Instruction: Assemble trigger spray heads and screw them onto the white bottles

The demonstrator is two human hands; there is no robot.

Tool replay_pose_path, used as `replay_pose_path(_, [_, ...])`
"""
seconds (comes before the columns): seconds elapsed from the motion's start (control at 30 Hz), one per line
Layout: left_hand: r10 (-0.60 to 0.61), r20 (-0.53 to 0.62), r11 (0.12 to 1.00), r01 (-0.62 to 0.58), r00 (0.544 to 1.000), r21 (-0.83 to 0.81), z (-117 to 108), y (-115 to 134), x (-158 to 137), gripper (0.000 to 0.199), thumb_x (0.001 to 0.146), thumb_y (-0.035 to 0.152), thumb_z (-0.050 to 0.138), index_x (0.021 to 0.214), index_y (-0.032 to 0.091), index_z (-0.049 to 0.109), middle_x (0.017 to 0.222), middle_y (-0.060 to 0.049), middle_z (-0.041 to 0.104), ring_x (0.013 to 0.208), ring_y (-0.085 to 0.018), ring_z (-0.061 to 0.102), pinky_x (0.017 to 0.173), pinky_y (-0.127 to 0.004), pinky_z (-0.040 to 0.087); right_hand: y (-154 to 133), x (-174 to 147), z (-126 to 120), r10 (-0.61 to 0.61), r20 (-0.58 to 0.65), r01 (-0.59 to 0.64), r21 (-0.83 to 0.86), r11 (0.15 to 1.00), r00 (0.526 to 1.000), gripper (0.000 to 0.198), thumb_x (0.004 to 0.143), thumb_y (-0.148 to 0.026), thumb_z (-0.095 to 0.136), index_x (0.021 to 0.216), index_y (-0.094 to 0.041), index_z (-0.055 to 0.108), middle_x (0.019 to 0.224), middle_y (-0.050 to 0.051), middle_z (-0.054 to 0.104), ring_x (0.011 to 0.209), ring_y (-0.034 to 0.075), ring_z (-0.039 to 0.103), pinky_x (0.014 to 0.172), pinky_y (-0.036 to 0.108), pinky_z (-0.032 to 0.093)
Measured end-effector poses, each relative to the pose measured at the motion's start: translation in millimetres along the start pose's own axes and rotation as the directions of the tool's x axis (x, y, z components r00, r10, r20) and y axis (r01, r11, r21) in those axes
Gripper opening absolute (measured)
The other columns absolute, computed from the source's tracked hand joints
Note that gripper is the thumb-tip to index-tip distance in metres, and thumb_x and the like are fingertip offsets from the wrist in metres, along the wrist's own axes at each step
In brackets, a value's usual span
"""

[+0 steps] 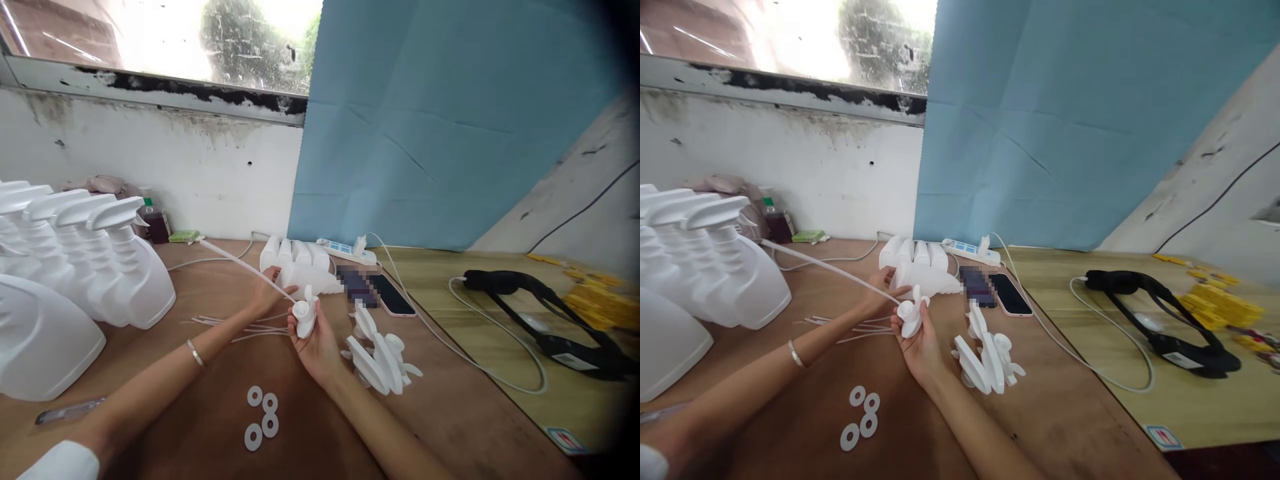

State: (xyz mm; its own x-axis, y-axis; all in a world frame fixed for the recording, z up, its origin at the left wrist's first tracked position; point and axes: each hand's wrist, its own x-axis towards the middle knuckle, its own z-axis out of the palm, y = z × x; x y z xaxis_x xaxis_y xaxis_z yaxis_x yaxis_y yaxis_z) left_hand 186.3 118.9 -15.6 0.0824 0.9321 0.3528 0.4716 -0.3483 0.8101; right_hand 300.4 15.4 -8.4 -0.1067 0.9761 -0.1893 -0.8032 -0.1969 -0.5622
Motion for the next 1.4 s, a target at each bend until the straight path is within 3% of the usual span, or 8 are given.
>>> replay_pose_path(0.17, [-0.084,-0.202,0.996,0.077,0.976,-0.04,-65,4,-19,0.054,0.069,0.052,0.058,0.104,0.012,0.055,0.1,-0.012,0.062,0.089,-0.025,0.057,0.077,-0.035,0.045,-21,-5,9,-0.252,0.022,0.253,-0.075,0.965,0.967,0.028,0.059,-0.029,0.077,0.081,-0.019,0.062,0.077,-0.001,0.068,0.065,0.012,0.064,0.062,0.023,0.054])
replay_pose_path(0.33, [-0.25,-0.357,0.956,0.17,0.9,-0.241,-146,8,-59,0.055,0.073,0.06,0.049,0.101,0.012,0.057,0.093,-0.007,0.065,0.082,-0.021,0.06,0.07,-0.03,0.048,-53,-11,17,-0.539,-0.063,0.528,-0.133,0.839,0.84,0.032,0.057,-0.028,0.076,0.083,-0.018,0.061,0.077,-0.003,0.065,0.066,0.01,0.062,0.06,0.021,0.051])
replay_pose_path(0.47, [-0.447,-0.333,0.831,0.247,0.83,-0.499,-181,20,-87,0.054,0.072,0.055,0.057,0.102,0.01,0.056,0.082,-0.004,0.066,0.075,-0.018,0.06,0.063,-0.027,0.052,-80,-20,16,-0.681,-0.096,0.655,-0.209,0.727,0.726,0.019,0.06,-0.025,0.07,0.075,-0.018,0.061,0.074,-0.002,0.064,0.065,0.011,0.06,0.057,0.024,0.049])
replay_pose_path(0.57, [-0.539,-0.299,0.756,0.295,0.788,-0.585,-190,23,-99,0.047,0.075,0.049,0.058,0.098,0.007,0.057,0.078,-0.005,0.065,0.073,-0.017,0.06,0.056,-0.024,0.054,-97,-29,9,-0.748,-0.097,0.714,-0.238,0.658,0.657,0.006,0.064,-0.02,0.063,0.07,-0.019,0.063,0.068,0.0,0.061,0.065,0.01,0.059,0.057,0.026,0.046])
replay_pose_path(0.73, [-0.633,-0.292,0.663,0.307,0.717,-0.683,-196,7,-107,0.035,0.083,0.036,0.052,0.104,0.008,0.055,0.079,-0.006,0.067,0.065,-0.013,0.061,0.046,-0.019,0.054,-114,-38,-12,-0.77,-0.125,0.706,-0.33,0.626,0.625,0.006,0.059,-0.016,0.064,0.065,-0.019,0.064,0.065,0.001,0.059,0.063,0.011,0.059,0.053,0.027,0.046])
replay_pose_path(0.9, [-0.625,-0.232,0.61,0.282,0.745,-0.74,-198,-12,-110,0.024,0.087,0.024,0.047,0.105,0.011,0.054,0.08,-0.005,0.068,0.055,-0.011,0.061,0.042,-0.019,0.054,-117,-36,-28,-0.764,-0.1,0.657,-0.448,0.607,0.637,0.022,0.049,-0.02,0.073,0.067,-0.017,0.062,0.063,-0.002,0.06,0.058,0.012,0.059,0.049,0.023,0.053])
replay_pose_path(1.13, [-0.654,-0.209,0.574,0.296,0.727,-0.764,-193,-9,-109,0.02,0.086,0.022,0.047,0.099,0.01,0.056,0.073,-0.003,0.067,0.049,-0.011,0.059,0.036,-0.022,0.053,-107,-27,-19,-0.749,-0.07,0.656,-0.434,0.617,0.659,0.033,0.044,-0.021,0.079,0.07,-0.015,0.06,0.063,-0.003,0.062,0.056,0.01,0.061,0.053,0.02,0.056])
replay_pose_path(1.4, [-0.631,-0.167,0.594,0.333,0.758,-0.733,-192,-9,-108,0.035,0.081,0.034,0.054,0.101,0.005,0.057,0.062,-0.003,0.064,0.042,-0.01,0.054,0.035,-0.019,0.049,-95,-27,-13,-0.743,-0.063,0.635,-0.476,0.609,0.666,0.04,0.043,-0.022,0.081,0.076,-0.016,0.059,0.062,-0.002,0.064,0.05,0.012,0.061,0.052,0.024,0.056])
